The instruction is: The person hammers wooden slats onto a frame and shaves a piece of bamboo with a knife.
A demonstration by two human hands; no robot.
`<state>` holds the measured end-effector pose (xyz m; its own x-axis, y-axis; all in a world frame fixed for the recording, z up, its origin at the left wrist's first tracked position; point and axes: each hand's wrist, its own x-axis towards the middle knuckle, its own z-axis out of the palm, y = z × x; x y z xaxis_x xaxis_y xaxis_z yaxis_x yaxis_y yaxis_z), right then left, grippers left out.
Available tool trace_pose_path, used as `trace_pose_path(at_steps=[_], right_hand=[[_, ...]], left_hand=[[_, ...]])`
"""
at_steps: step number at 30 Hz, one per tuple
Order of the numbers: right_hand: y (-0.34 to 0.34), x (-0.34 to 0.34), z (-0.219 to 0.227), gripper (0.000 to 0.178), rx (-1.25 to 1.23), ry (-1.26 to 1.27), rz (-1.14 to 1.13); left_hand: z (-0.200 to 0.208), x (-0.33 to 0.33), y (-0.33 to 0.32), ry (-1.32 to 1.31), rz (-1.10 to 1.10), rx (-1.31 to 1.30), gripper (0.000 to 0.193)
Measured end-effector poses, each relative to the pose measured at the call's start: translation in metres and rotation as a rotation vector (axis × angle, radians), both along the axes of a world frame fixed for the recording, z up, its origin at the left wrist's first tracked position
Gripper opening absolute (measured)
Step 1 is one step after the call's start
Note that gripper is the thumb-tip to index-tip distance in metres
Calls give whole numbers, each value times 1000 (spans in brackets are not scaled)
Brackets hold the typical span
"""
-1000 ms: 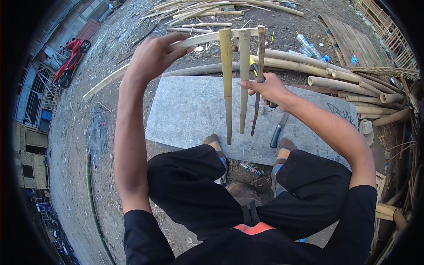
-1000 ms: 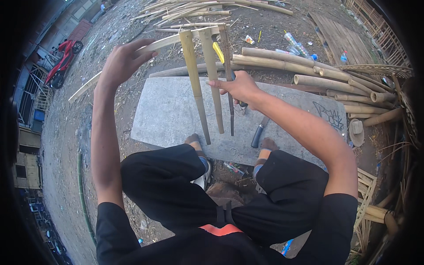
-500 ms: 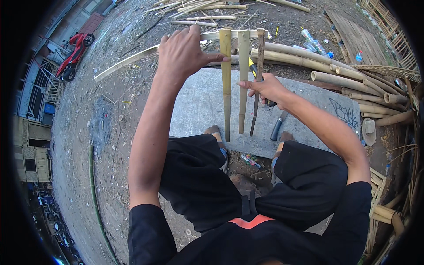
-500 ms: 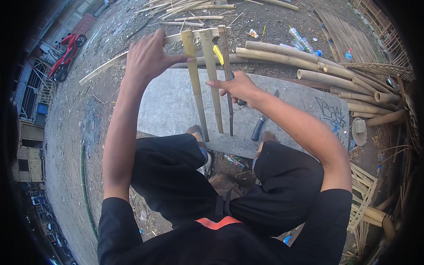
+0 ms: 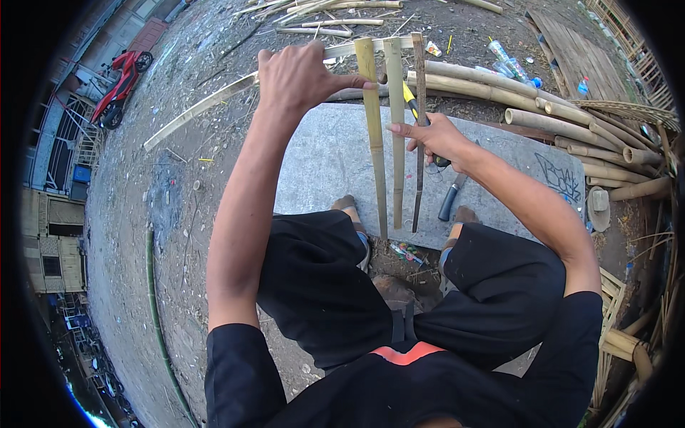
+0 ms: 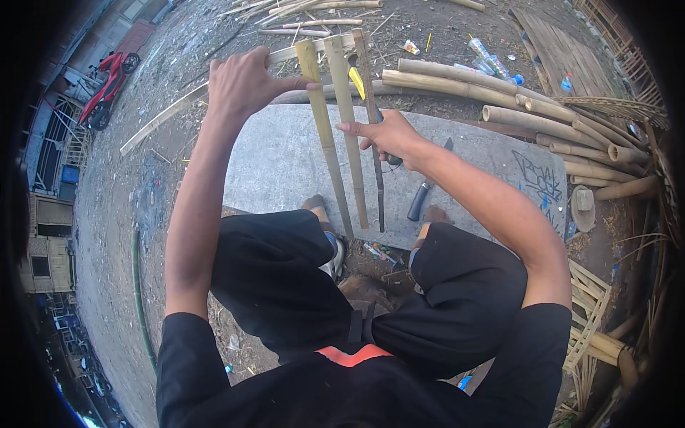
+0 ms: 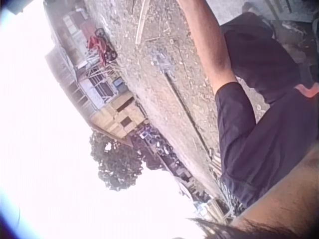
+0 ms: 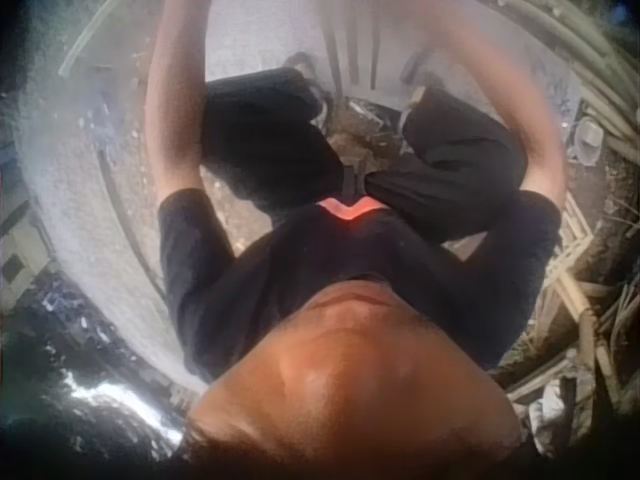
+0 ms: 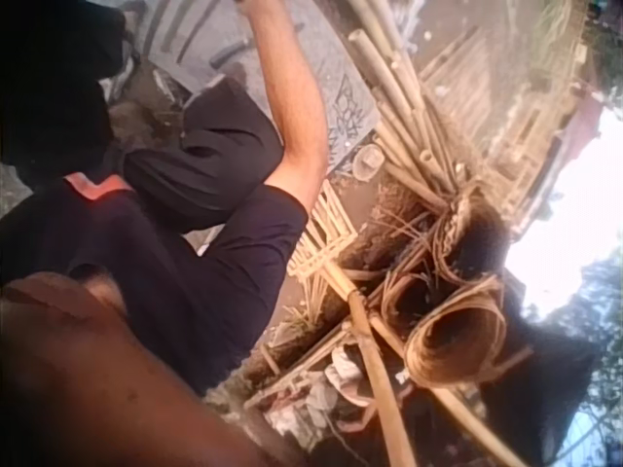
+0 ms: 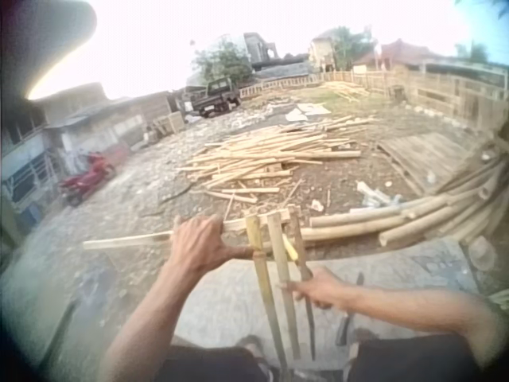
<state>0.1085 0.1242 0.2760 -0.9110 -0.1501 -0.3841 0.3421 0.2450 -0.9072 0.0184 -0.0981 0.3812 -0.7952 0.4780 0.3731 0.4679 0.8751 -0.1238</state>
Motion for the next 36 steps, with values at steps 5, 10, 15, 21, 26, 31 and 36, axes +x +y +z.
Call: trace_pose_path(at_steps=[5,10,15,21,26,31,36], right_hand=[[-1,0,-4,65,18,-3,-12],[0,-3,-15,65,44,-28,-22],[-2,-3,-24,70,37,-74,-9],[-3,-2,-29,73,27,-50,-43],[-4,-2,-32,76,44,-73,-44],[-3,-4,-30,77,44,-99,3],[-3,-2,-31,75,22,-96,-3]], left_hand=[[-11,-9,-1,-22,3,7,88],[-21,-16,-4,-82,8,-4,90],[-28,-18,-6,-112,16,-16,92],[-36,-22,-8,-113,19,-10,93],[-39,-23,-9,-153,40,-20,92],[-39,-22,-9,-192,59,-11,90],[-39,-21,-12,-232,82,-18,90]])
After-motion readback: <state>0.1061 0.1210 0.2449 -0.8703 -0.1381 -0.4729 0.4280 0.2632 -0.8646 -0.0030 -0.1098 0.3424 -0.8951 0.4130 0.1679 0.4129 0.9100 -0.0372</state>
